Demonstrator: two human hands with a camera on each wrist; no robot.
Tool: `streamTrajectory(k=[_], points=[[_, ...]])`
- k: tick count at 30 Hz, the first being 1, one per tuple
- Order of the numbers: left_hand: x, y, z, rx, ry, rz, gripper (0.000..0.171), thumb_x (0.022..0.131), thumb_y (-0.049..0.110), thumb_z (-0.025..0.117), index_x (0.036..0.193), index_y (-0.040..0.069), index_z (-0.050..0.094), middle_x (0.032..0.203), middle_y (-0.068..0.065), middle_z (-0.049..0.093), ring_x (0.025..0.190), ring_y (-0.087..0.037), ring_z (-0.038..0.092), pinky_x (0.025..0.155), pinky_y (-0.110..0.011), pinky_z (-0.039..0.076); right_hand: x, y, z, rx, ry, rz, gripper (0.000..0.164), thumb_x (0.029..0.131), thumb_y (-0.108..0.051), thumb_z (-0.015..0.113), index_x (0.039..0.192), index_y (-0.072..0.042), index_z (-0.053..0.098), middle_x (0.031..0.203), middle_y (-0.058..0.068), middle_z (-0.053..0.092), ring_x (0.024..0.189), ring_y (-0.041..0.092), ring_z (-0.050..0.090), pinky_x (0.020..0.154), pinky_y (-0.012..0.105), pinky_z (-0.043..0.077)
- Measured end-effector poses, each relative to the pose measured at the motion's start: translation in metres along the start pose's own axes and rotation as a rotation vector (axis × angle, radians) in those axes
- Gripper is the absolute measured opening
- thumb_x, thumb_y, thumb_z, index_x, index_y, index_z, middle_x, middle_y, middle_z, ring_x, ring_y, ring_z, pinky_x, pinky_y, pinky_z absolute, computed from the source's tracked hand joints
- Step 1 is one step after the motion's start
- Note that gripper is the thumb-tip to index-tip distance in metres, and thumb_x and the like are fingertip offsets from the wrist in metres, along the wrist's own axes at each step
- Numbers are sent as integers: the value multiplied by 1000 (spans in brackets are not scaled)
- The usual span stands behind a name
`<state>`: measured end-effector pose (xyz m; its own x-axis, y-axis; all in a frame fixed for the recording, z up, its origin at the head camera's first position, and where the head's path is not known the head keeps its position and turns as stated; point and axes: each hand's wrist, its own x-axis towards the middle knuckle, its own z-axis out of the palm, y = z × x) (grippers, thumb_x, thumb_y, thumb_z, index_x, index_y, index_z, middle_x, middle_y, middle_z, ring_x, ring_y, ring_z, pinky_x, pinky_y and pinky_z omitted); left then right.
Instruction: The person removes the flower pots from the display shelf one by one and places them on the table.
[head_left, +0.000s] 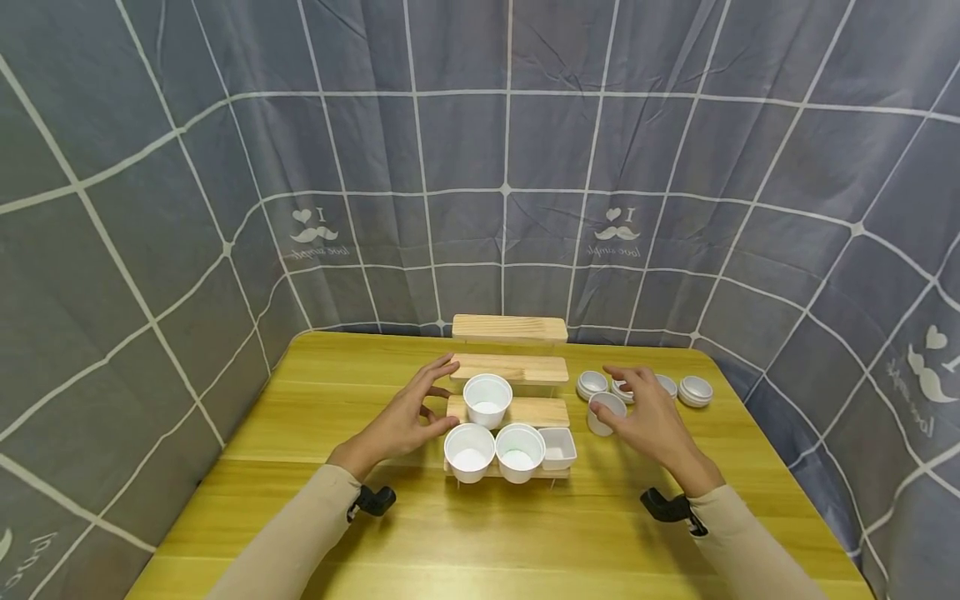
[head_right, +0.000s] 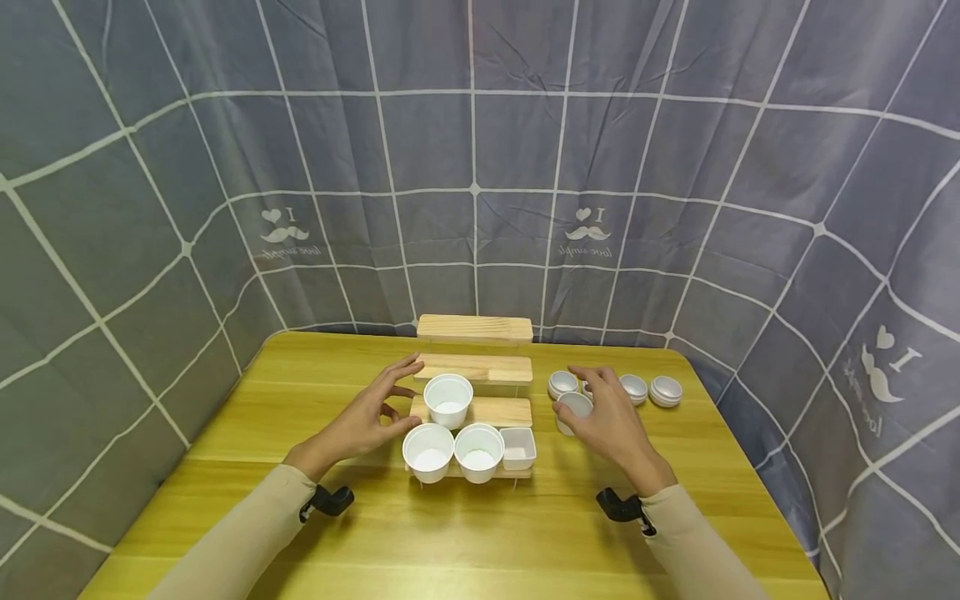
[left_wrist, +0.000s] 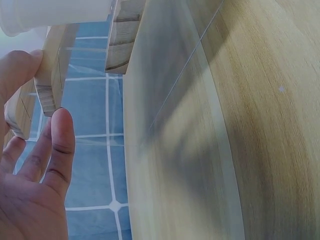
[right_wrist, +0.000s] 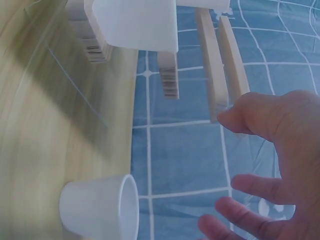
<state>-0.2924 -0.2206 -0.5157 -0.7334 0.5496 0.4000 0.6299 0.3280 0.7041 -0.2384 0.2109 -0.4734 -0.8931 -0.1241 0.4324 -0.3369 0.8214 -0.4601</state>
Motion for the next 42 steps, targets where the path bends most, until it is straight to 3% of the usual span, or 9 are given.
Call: streamTrajectory(k=[15, 26, 42], points=[[0, 1, 3, -2, -1, -33, 93, 105, 5, 88, 182, 13, 36, 195, -16, 22, 142, -46, 73, 88, -29, 67, 1, -7, 3, 9, 18, -38, 63, 101, -25, 93, 156, -2, 72, 139, 27, 72, 121, 45, 74, 96, 59, 61], [3, 1, 1, 3, 23, -11, 91, 105, 4, 87, 181, 8, 36, 193, -21, 24, 140, -49, 73, 86, -29, 67, 10, -20, 2, 16, 19, -62, 61, 103, -28, 91, 156, -3, 72, 137, 25, 73, 123, 43, 73, 99, 63, 60], [7, 3, 3, 11, 4, -31, 94, 105, 5, 88, 182, 14, 36, 195, -15, 22, 141, -46, 73, 88, -30, 68, 12, -32, 5, 26, 34, -108, 60, 101, -26, 92, 154, -5, 73, 135, 23, 74, 120, 43, 75, 99, 65, 60]])
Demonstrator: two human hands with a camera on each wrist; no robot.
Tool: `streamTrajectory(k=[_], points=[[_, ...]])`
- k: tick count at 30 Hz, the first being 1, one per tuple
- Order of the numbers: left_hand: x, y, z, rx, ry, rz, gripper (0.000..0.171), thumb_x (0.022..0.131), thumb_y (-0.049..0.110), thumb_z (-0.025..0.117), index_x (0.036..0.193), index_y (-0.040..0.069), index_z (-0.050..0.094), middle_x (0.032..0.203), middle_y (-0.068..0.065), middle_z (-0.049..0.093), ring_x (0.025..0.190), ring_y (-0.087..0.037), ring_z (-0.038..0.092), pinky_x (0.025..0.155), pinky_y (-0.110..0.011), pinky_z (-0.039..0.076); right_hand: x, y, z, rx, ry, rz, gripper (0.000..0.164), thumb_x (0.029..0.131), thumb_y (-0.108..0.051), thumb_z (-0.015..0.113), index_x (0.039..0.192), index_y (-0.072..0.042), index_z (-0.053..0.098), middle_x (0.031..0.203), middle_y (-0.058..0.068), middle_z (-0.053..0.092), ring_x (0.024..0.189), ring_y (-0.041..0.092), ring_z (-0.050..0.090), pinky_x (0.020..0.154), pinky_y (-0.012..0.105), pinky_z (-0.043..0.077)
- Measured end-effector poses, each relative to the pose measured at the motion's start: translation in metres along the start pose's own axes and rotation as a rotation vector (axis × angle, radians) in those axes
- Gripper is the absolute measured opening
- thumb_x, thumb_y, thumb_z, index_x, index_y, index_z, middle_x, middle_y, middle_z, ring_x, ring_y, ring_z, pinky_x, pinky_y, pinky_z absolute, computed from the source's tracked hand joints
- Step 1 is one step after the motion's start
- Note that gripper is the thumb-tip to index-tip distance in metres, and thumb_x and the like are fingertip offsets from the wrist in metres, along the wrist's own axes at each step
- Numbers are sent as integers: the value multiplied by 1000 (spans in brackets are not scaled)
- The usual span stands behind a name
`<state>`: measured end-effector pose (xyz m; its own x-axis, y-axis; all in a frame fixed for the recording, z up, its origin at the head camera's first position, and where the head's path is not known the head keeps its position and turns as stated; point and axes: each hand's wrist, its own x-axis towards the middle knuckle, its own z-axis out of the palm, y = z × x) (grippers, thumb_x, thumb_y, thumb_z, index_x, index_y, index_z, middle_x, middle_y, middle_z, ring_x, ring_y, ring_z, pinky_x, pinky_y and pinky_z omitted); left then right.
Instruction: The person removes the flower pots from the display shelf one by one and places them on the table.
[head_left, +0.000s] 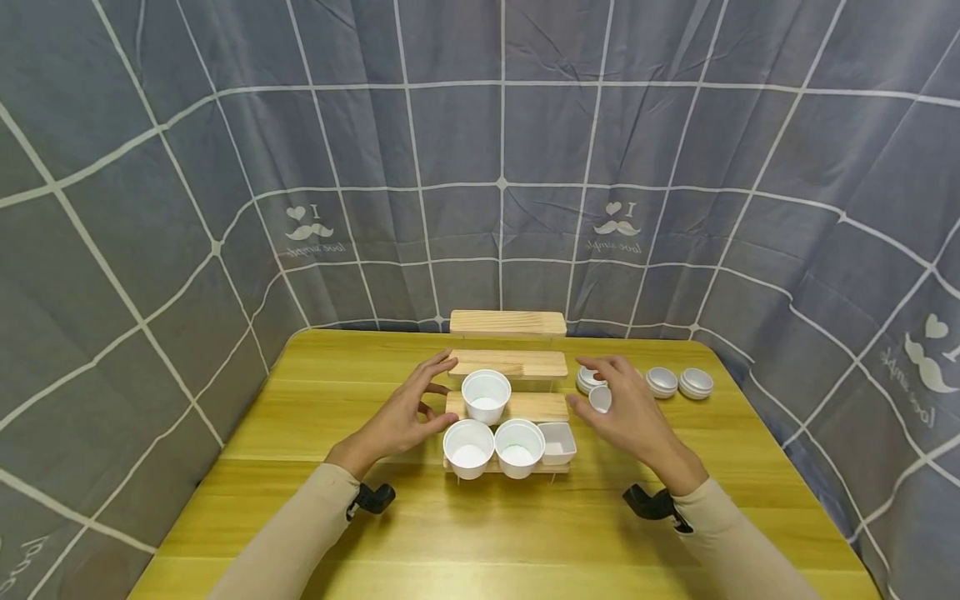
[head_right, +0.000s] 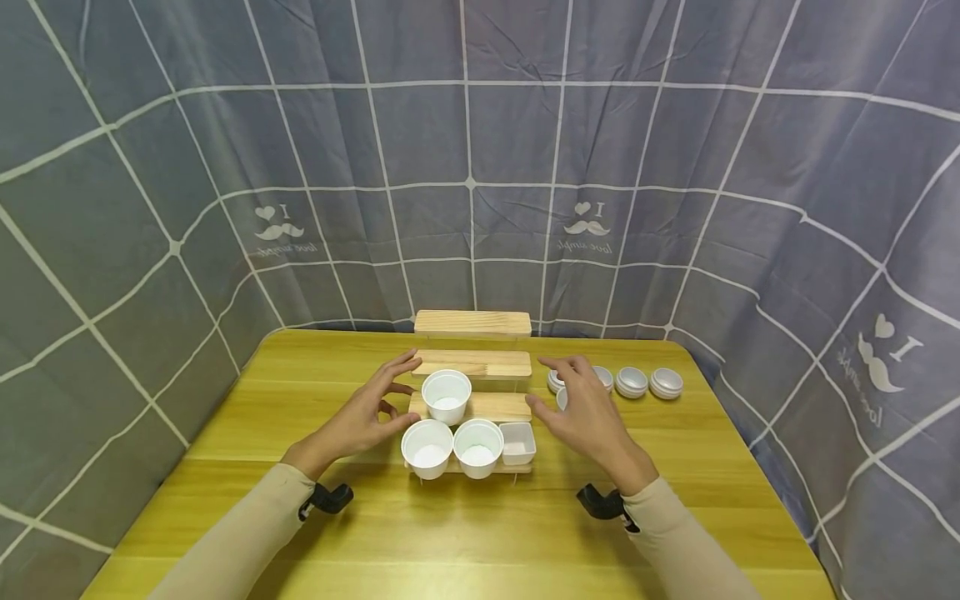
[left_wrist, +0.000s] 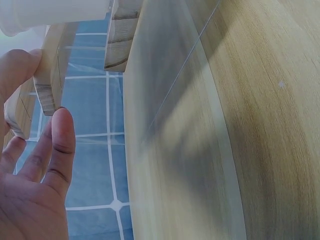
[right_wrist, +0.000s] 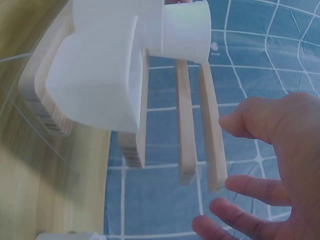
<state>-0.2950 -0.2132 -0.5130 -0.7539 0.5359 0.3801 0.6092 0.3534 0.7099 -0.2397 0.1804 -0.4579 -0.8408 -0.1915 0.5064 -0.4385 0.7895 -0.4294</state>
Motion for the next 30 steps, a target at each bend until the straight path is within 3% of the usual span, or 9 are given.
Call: streamTrajectory(k=[7, 15, 23, 30], points=[[0, 0, 0, -13, -4, -4, 94, 105, 4, 88, 182, 15, 35, 195, -14, 22, 141, -46, 73, 89, -30, 68, 2, -9, 0, 24, -29, -4, 63, 101, -26, 93, 157, -6, 72, 140, 24, 72, 123, 44, 73, 101, 65, 61], [0, -1, 0, -4, 1, 0, 94, 105, 4, 88, 182, 14, 36, 195, -15, 22, 141, -45, 74, 88, -30, 68, 5, -19, 4, -1, -39, -40, 64, 102, -28, 92, 158, -8, 71, 138, 21, 74, 118, 37, 73, 90, 54, 63], [0, 0, 0, -14, -3, -10, 94, 105, 4, 87, 183, 15, 35, 195, -16, 22, 142, -46, 73, 88, -29, 68, 9, -28, 5, 27, -74, -58, 64, 103, -29, 91, 160, -7, 70, 142, 21, 73, 112, 33, 72, 91, 52, 62], [-1, 0, 0, -14, -2, -8, 94, 105, 5, 88, 182, 15, 36, 195, -13, 22, 141, -45, 73, 89, -29, 68, 12, -37, 8, 55, -96, -67, 65, 103, -29, 91, 160, -9, 70, 144, 20, 72, 121, 34, 70, 93, 50, 60]])
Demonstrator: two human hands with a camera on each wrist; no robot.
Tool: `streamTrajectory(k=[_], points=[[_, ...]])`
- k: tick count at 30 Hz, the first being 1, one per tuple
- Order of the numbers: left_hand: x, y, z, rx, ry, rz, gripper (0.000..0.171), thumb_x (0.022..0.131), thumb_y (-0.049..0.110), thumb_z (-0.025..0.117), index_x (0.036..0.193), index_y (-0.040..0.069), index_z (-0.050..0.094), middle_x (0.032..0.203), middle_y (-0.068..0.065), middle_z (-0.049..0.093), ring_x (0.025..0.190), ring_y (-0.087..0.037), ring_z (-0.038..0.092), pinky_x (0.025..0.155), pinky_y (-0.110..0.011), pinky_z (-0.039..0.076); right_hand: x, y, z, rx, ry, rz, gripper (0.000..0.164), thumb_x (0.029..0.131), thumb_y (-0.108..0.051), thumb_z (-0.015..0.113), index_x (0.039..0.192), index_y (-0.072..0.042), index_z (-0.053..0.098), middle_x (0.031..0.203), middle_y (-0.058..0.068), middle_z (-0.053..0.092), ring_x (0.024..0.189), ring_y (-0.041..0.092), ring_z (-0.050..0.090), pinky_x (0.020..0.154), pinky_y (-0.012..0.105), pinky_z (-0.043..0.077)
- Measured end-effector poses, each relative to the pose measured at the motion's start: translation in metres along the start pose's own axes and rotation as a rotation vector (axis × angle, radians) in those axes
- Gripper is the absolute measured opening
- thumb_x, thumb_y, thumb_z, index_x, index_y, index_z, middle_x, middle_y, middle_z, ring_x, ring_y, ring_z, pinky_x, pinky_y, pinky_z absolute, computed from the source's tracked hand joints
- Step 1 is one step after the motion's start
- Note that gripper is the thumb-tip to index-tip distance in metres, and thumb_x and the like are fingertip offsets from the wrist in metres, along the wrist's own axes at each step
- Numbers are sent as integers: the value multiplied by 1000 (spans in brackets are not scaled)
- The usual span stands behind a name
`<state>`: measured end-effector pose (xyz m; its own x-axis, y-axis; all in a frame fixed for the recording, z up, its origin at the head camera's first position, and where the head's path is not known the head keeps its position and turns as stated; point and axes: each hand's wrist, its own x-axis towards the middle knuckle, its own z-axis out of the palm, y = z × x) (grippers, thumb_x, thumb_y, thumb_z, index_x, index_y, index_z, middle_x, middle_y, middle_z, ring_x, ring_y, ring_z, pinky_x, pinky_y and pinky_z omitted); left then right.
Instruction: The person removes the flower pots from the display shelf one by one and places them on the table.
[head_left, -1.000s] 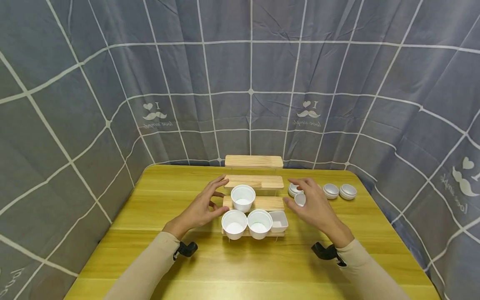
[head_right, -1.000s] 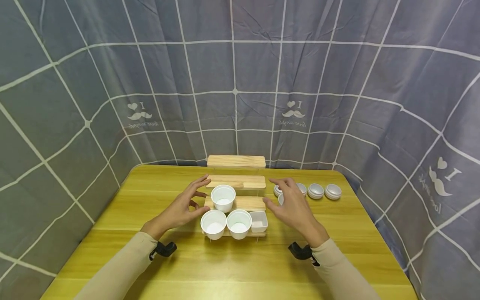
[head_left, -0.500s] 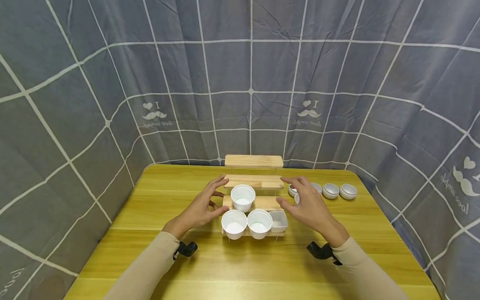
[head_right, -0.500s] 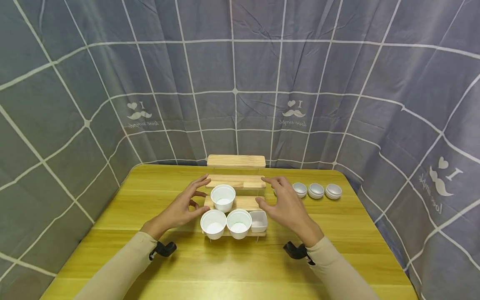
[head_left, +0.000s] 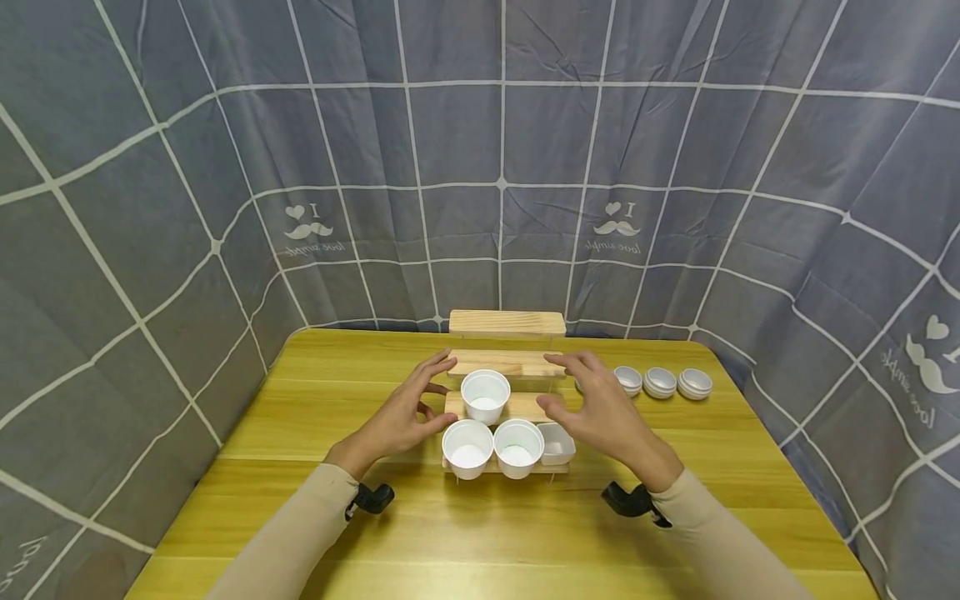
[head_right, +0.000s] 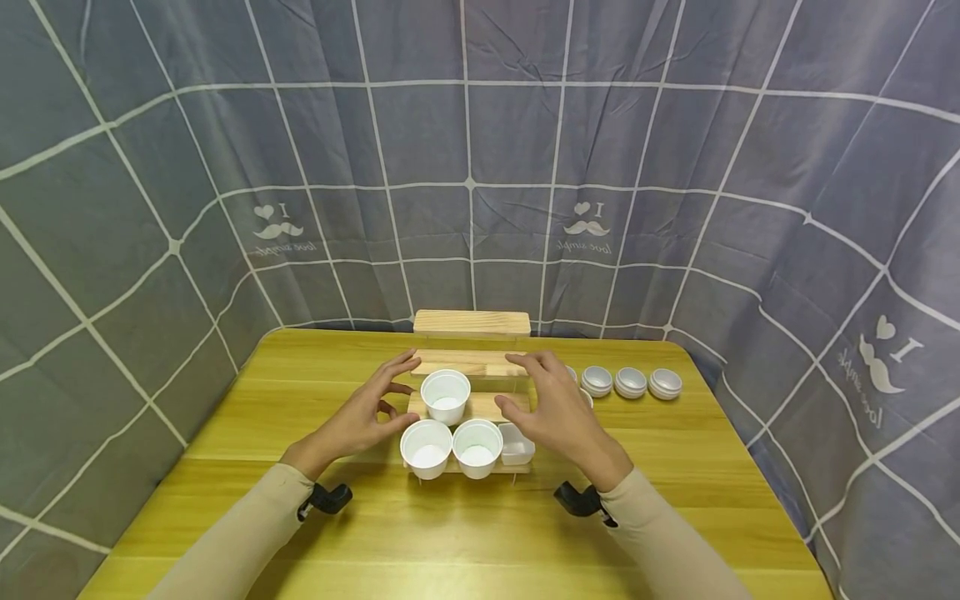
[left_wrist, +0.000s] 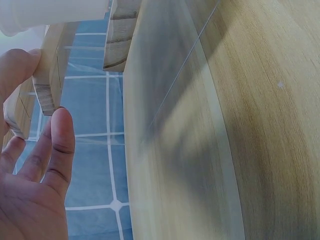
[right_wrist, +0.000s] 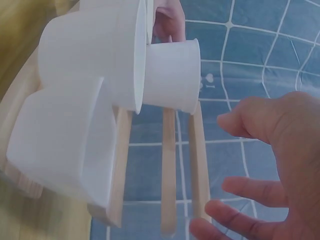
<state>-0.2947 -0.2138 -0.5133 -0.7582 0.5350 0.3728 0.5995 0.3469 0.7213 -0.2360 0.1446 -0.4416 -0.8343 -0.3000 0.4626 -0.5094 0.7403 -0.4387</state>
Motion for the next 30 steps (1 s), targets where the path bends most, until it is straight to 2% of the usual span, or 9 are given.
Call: streamTrajectory(k=[11, 22, 30], points=[[0, -3, 1, -1, 2, 8, 93, 105, 6, 87, 183, 16, 36, 195, -14, 22, 142, -45, 73, 87, -29, 67, 6, -10, 6, -12, -8, -26, 64, 103, -32, 91, 160, -10, 70, 146, 19, 73, 125, 43, 75, 97, 60, 64], [1, -2, 0, -6, 0, 8, 93, 105, 4, 87, 182, 14, 36, 195, -17, 22, 142, -46, 73, 87, -29, 68, 11, -19, 9, -11, -33, -40, 65, 103, -33, 91, 160, -9, 70, 148, 19, 73, 120, 35, 75, 95, 56, 67], [1, -2, 1, 3, 2, -1, 93, 105, 6, 88, 182, 17, 37, 195, -13, 23, 142, -45, 73, 88, -30, 68, 13, -24, 15, 0, -56, -36, 67, 104, -36, 90, 162, -12, 69, 151, 18, 71, 128, 37, 75, 100, 58, 67]])
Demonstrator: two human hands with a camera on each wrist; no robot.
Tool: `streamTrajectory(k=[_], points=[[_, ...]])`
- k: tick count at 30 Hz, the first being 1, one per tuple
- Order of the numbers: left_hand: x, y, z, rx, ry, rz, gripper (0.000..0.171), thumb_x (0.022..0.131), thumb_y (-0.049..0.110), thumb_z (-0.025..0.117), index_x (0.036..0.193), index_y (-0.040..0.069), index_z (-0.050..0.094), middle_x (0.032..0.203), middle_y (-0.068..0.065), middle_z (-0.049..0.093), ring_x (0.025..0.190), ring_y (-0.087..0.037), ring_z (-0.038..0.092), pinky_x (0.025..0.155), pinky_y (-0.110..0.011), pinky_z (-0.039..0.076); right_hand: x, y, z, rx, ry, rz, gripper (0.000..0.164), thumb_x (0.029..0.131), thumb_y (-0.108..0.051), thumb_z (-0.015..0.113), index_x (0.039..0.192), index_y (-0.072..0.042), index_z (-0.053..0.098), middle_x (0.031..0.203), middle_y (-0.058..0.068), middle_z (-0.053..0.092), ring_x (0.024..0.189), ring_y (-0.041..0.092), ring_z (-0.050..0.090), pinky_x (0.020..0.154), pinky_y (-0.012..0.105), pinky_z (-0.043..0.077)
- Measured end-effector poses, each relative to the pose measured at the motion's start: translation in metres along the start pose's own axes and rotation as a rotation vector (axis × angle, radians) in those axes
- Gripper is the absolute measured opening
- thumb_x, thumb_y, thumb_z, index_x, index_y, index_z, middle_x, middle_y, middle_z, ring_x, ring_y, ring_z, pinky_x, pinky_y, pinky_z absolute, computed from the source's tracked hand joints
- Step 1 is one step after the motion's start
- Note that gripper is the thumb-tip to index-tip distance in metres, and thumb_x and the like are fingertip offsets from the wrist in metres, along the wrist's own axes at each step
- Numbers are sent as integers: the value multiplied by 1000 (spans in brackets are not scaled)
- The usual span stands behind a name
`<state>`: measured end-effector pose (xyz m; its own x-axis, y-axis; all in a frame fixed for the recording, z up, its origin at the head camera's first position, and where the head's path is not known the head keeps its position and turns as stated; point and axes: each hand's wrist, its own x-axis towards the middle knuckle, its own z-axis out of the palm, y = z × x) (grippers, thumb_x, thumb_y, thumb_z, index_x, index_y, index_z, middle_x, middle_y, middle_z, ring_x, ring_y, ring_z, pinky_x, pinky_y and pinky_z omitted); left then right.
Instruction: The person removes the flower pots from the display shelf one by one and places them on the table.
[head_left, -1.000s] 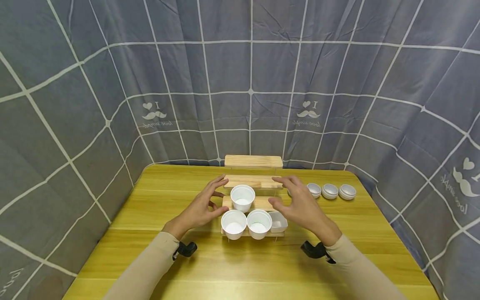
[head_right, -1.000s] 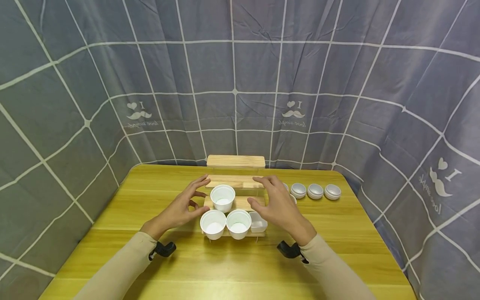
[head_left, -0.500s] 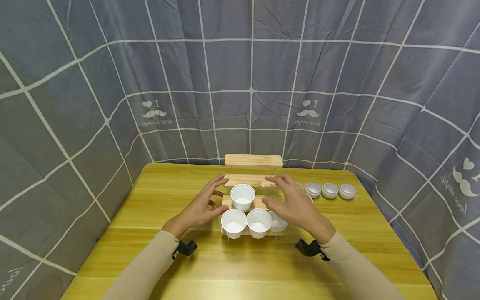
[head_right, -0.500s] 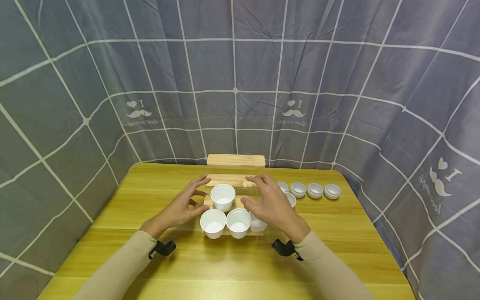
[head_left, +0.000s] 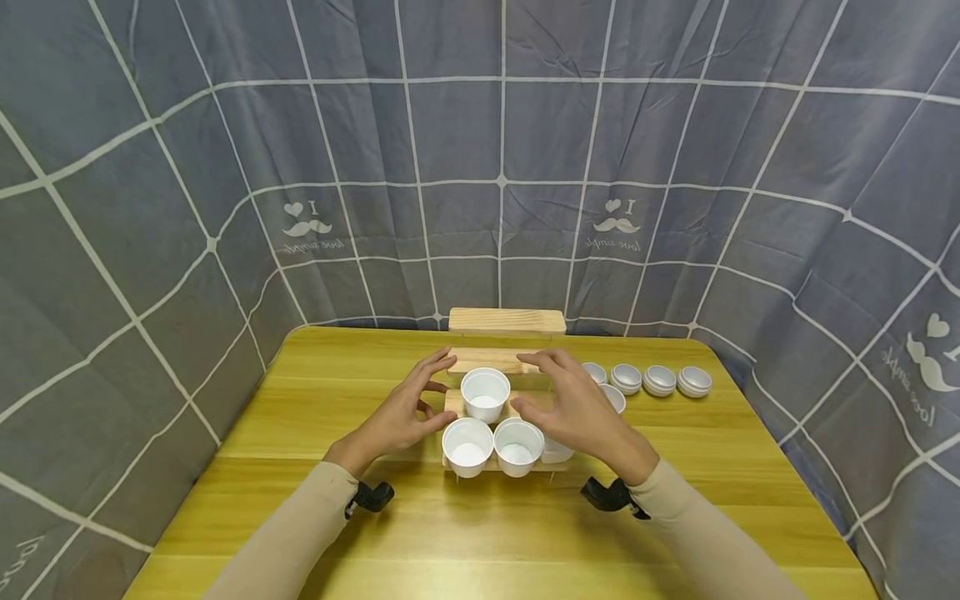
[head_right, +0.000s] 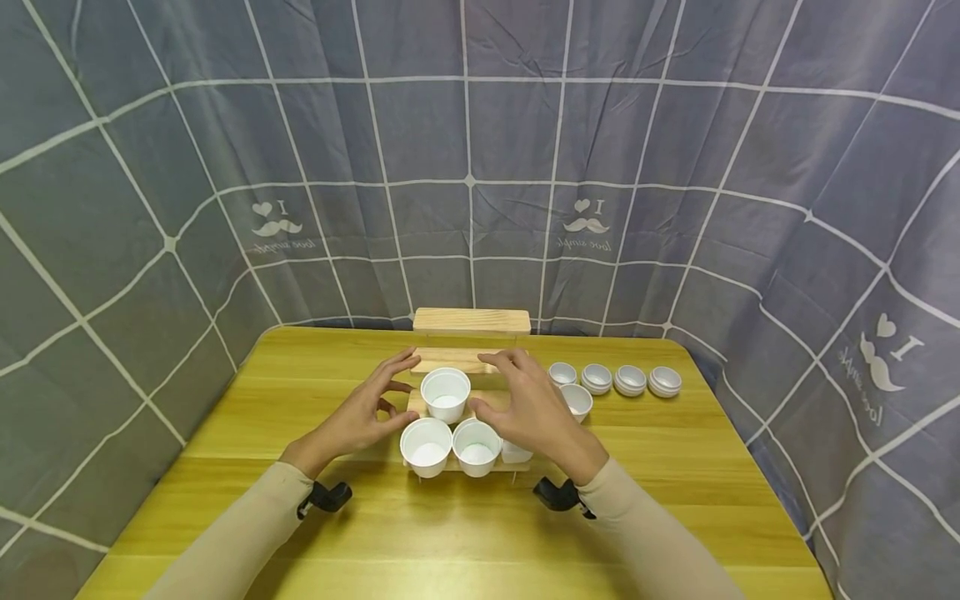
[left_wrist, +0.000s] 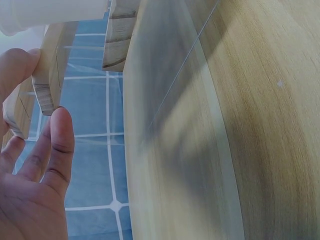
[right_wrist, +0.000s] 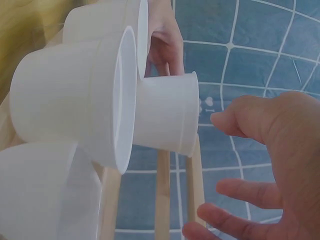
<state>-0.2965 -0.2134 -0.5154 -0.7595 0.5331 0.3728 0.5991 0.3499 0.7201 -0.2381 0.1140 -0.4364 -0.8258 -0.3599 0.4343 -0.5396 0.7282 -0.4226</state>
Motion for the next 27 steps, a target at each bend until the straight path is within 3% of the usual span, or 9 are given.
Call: streamTrajectory(k=[8, 14, 27], points=[[0, 0, 1, 0, 2, 1, 93, 106, 8, 88, 182, 17, 37, 195, -13, 23, 142, -45, 73, 88, -30, 67, 6, -6, 5, -2, -20, -13, 70, 101, -36, 92, 162, -11, 68, 153, 18, 71, 133, 38, 72, 106, 60, 65], [0, 0, 0, -8, -1, -3, 93, 105, 7, 88, 182, 16, 37, 196, -13, 22, 141, -46, 73, 88, -30, 67, 10, -11, 9, -11, -29, -43, 70, 98, -34, 95, 159, -10, 70, 146, 17, 75, 129, 38, 73, 102, 59, 65], [-1, 0, 0, -2, -4, 3, 92, 106, 7, 87, 182, 13, 36, 195, -14, 22, 142, -46, 72, 88, -30, 68, 17, -24, 14, -23, -147, -3, 78, 100, -46, 94, 165, -13, 66, 159, 13, 69, 143, 35, 69, 111, 61, 65]])
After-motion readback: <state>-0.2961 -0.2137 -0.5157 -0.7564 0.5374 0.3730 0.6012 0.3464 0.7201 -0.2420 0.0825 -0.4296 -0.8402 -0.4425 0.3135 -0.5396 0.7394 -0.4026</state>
